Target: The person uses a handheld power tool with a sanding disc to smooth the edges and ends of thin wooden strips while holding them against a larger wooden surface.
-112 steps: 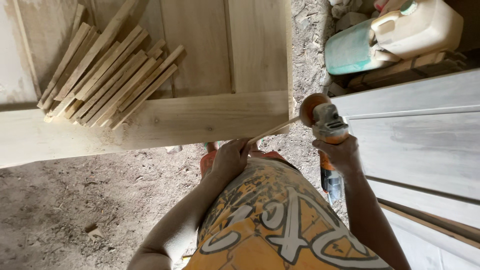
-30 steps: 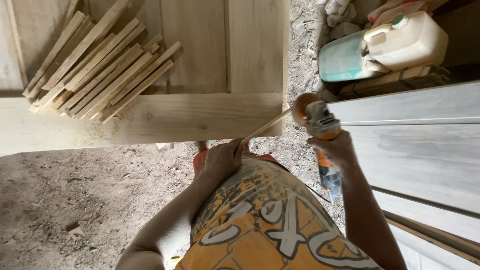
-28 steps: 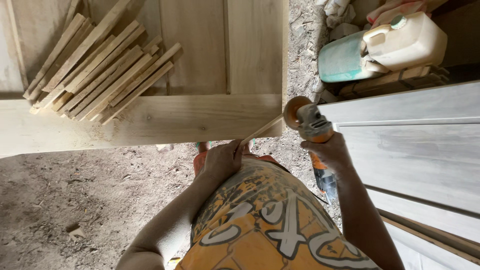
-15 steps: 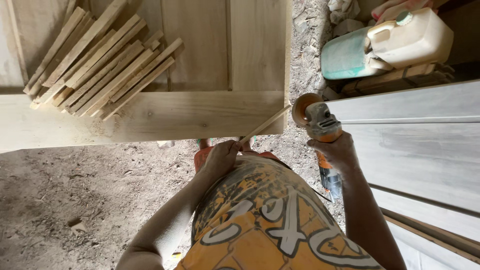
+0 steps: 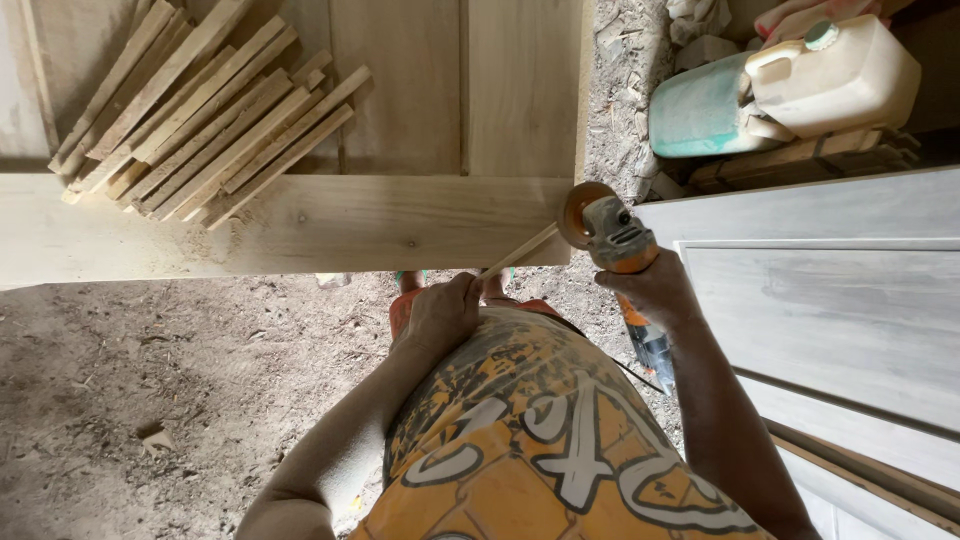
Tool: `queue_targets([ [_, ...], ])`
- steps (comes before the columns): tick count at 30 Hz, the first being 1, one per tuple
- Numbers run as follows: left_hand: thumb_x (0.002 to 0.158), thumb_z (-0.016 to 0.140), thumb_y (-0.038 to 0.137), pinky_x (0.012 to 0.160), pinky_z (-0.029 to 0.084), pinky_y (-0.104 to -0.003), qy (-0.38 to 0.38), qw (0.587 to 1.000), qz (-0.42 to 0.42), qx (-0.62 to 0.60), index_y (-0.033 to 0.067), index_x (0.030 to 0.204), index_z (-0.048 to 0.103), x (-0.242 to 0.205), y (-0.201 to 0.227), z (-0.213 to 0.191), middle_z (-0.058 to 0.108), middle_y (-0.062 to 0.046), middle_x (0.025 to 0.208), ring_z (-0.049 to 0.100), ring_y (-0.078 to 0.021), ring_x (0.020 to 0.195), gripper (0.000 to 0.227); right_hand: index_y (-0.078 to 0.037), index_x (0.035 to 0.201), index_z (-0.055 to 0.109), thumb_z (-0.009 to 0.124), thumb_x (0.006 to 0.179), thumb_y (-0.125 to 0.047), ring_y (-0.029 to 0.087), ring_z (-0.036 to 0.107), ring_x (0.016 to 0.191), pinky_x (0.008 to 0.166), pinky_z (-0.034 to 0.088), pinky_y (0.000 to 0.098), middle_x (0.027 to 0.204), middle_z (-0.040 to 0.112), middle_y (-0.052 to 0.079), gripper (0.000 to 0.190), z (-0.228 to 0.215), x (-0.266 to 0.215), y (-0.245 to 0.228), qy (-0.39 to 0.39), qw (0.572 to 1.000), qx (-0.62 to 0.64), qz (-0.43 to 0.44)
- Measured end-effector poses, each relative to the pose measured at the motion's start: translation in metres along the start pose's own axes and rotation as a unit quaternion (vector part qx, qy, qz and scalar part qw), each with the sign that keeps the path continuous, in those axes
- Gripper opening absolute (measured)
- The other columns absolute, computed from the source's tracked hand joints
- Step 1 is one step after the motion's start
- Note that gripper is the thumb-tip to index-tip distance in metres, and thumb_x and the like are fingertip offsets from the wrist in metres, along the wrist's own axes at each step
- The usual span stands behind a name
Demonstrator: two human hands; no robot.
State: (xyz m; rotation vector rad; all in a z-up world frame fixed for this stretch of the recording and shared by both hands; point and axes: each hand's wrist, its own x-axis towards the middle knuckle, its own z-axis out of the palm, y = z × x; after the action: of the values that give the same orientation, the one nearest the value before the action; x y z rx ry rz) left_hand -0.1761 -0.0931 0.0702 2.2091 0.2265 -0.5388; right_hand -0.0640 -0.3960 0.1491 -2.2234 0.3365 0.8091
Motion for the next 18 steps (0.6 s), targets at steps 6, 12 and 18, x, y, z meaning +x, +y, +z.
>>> queue_targets([
  [6,0.103,0.047,0.039,0.07,0.056,-0.052,0.027,1.0,0.002,-0.008,0.0098,0.099,0.068,0.004,0.002,-0.008,0.073,-0.017,0.075,0.072,-0.0365,0.072,0.036,-0.001,0.103,0.073,0.089,0.074,-0.015,0.018,0.069,0.074,0.069,0.062,0.0346,0.09,0.074,0.01,0.036,-0.019,0.013,0.007,0.048,0.997,0.05,0.041],
  [12,0.104,0.046,0.04,0.073,0.057,-0.05,-0.005,1.0,-0.024,0.01,0.011,0.103,0.07,0.005,0.0,-0.008,0.075,-0.015,0.079,0.074,-0.0342,0.074,0.038,-0.002,0.104,0.071,0.089,0.074,-0.017,0.017,0.072,0.076,0.07,0.064,0.0355,0.092,0.075,0.01,0.038,-0.021,0.006,-0.002,0.04,0.997,0.07,0.0],
  [18,0.103,0.048,0.04,0.075,0.056,-0.051,-0.008,0.999,-0.04,-0.002,0.0124,0.107,0.071,0.004,0.005,-0.014,0.076,-0.015,0.08,0.074,-0.0346,0.077,0.037,-0.003,0.104,0.073,0.091,0.07,-0.018,0.018,0.072,0.078,0.068,0.06,0.0346,0.089,0.076,0.007,0.042,0.007,0.0,-0.019,-0.009,1.0,0.008,-0.027],
])
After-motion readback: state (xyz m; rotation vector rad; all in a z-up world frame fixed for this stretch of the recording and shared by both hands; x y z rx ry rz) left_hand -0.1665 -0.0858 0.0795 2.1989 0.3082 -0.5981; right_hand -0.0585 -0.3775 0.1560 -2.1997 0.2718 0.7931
